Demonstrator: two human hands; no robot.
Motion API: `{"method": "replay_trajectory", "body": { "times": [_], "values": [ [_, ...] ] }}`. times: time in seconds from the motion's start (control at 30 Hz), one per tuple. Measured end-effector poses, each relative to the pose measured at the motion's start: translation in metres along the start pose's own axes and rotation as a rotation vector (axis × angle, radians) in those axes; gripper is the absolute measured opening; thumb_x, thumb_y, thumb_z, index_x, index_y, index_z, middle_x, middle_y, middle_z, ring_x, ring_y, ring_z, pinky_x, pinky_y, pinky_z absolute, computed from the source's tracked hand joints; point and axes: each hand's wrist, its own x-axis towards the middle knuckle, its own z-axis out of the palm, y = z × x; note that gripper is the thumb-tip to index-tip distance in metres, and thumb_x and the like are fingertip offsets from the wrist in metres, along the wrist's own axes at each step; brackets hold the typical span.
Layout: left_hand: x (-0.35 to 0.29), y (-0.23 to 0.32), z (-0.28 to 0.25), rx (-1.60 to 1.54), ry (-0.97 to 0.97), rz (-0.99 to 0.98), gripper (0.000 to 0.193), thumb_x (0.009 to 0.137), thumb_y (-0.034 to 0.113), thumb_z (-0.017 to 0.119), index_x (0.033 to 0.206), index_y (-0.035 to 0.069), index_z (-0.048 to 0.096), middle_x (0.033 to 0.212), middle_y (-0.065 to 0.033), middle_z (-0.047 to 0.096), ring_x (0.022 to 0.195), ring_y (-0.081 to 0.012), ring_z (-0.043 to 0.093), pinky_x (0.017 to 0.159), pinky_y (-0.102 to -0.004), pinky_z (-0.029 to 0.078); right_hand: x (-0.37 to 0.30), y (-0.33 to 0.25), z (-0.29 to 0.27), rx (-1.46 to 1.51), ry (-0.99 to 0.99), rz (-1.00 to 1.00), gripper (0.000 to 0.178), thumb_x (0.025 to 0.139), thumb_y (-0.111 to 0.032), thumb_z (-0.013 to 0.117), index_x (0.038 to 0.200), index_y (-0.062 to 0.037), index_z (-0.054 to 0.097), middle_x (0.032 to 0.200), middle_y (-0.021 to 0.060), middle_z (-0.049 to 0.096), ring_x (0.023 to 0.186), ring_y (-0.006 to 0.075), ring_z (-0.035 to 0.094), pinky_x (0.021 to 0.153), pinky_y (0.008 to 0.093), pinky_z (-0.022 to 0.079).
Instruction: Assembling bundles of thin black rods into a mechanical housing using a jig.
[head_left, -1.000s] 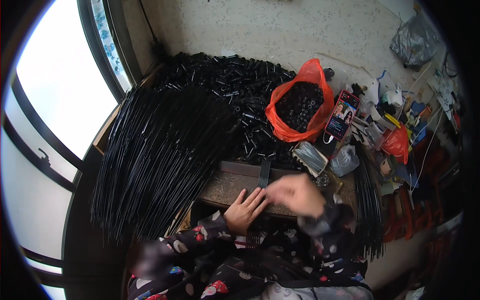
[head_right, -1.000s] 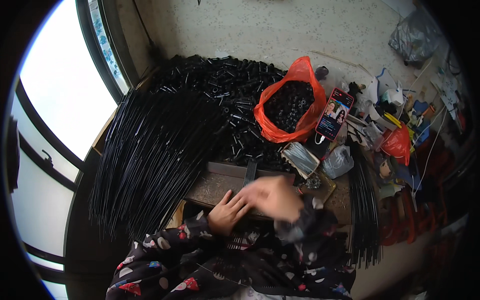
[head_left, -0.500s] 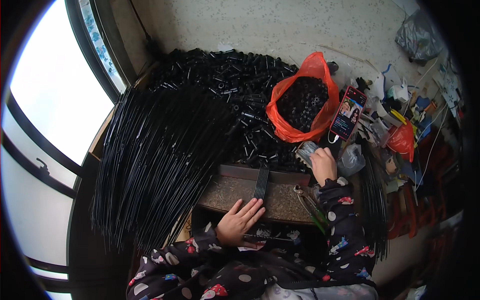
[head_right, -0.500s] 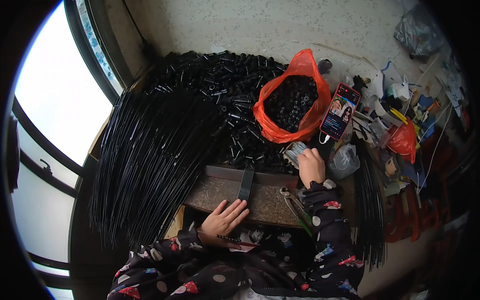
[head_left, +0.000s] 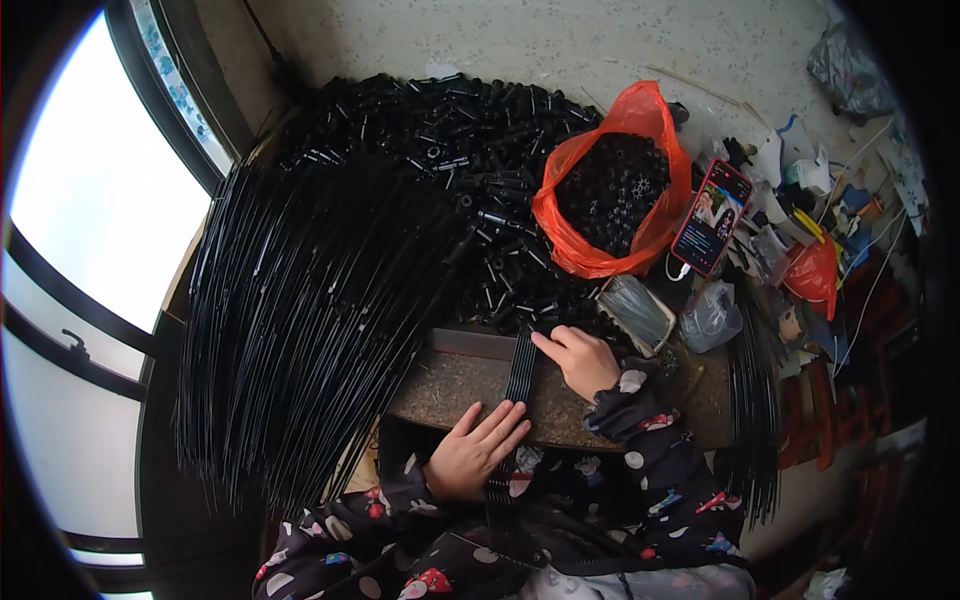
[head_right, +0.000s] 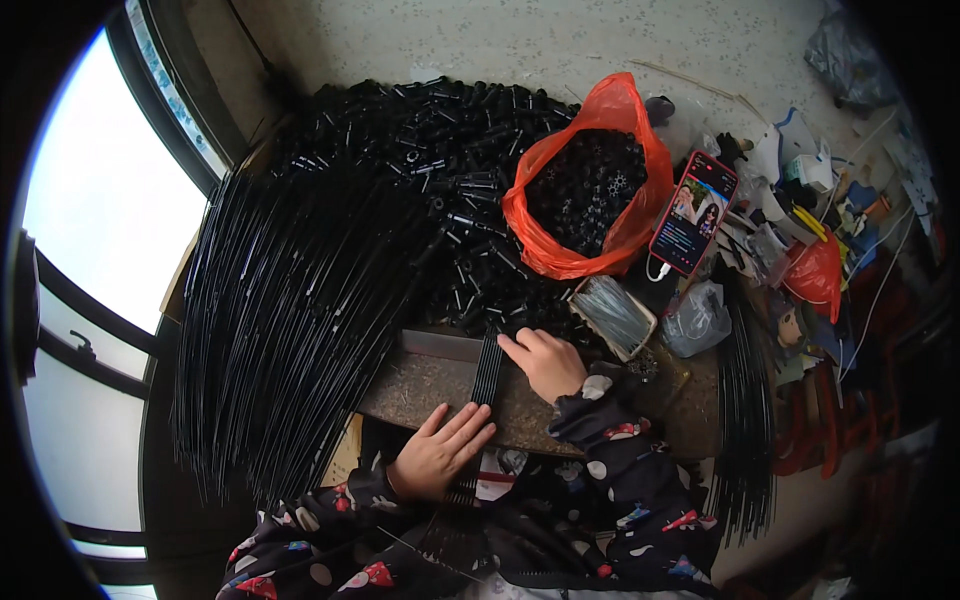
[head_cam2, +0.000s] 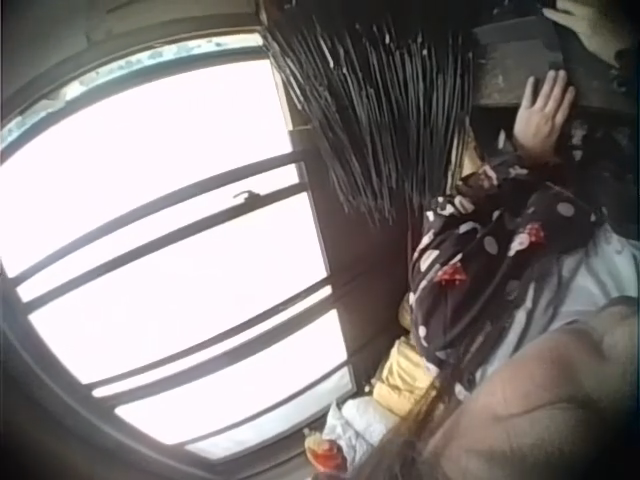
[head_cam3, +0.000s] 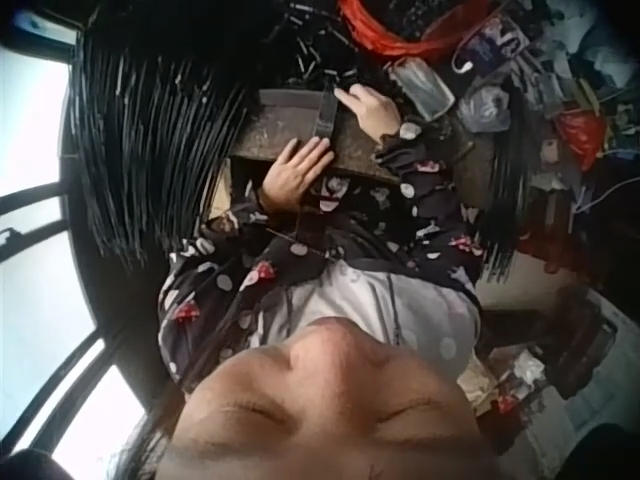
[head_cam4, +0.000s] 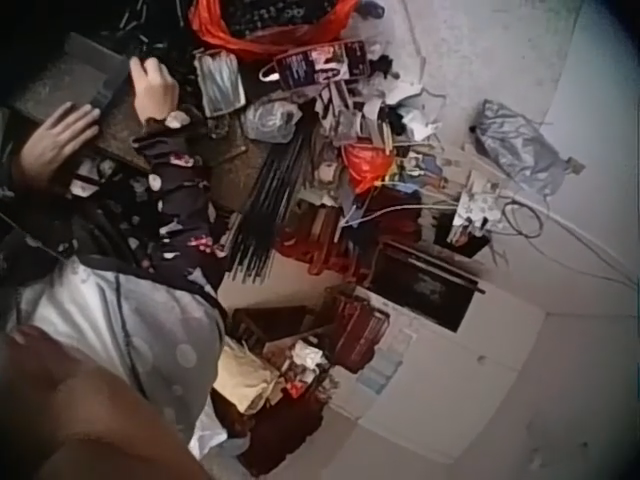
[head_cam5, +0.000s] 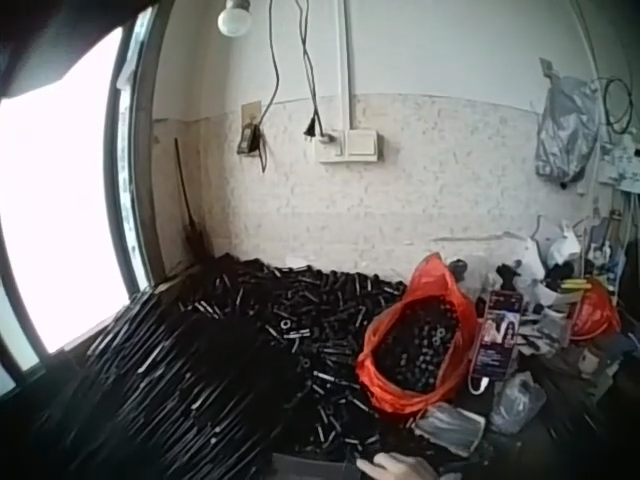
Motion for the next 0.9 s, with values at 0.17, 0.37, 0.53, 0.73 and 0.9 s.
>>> {"method": "replay_trajectory", "body": {
  "times": [0.17,0.37,0.53,0.73,0.9],
  "values": [
    [0.001,-0.002,0.002,-0.009,-0.003,0.016,0.088,0.070,0.050,0.055,0.137,0.002,0.025,0.144,-0.0172,0.021,0.134,-0.0291,0.020,0.105,-0.0474,0.015,0.000,0.004,-0.011,0.153,0.086,0.236,0.021,0.078,-0.001,0.052,0.096,-0.0044,0.062,0.080,0.0099,0.055,0.073,0.0287,0.059,0.062,0.0356,0.048],
    [0.000,0.001,-0.002,0.042,-0.021,0.004,0.083,0.075,0.054,0.050,0.136,0.002,0.028,0.143,-0.0159,0.024,0.134,-0.0263,0.021,0.105,-0.0463,0.017,-0.012,0.005,-0.002,0.119,0.025,0.227,0.015,0.077,-0.002,0.053,0.089,-0.0030,0.062,0.079,0.0086,0.055,0.074,0.0279,0.058,0.062,0.0361,0.048],
    [0.001,0.000,-0.002,0.061,-0.031,0.012,0.084,0.075,0.055,0.051,0.136,0.002,0.028,0.143,-0.0162,0.024,0.134,-0.0265,0.021,0.105,-0.0462,0.017,-0.009,0.007,-0.004,0.098,0.025,0.221,0.015,0.076,-0.002,0.054,0.088,-0.0027,0.062,0.078,0.0087,0.054,0.074,0.0276,0.058,0.062,0.0358,0.048],
    [0.000,0.000,-0.001,-0.050,-0.006,0.012,0.088,0.069,0.047,0.056,0.137,0.002,0.024,0.144,-0.0174,0.020,0.134,-0.0293,0.020,0.106,-0.0468,0.016,-0.008,0.009,-0.006,0.127,0.003,0.174,0.015,0.075,-0.001,0.054,0.089,-0.0026,0.062,0.079,0.0095,0.054,0.074,0.0279,0.058,0.063,0.0362,0.047],
    [-0.001,-0.001,0.002,-0.015,-0.013,0.015,0.090,0.068,0.050,0.057,0.138,0.002,0.024,0.144,-0.0173,0.021,0.134,-0.0291,0.020,0.105,-0.0464,0.016,-0.008,0.009,-0.003,0.169,0.012,0.198,0.014,0.076,-0.001,0.054,0.089,-0.0023,0.062,0.079,0.0097,0.055,0.074,0.0292,0.058,0.062,0.0370,0.047]
  ]
}}
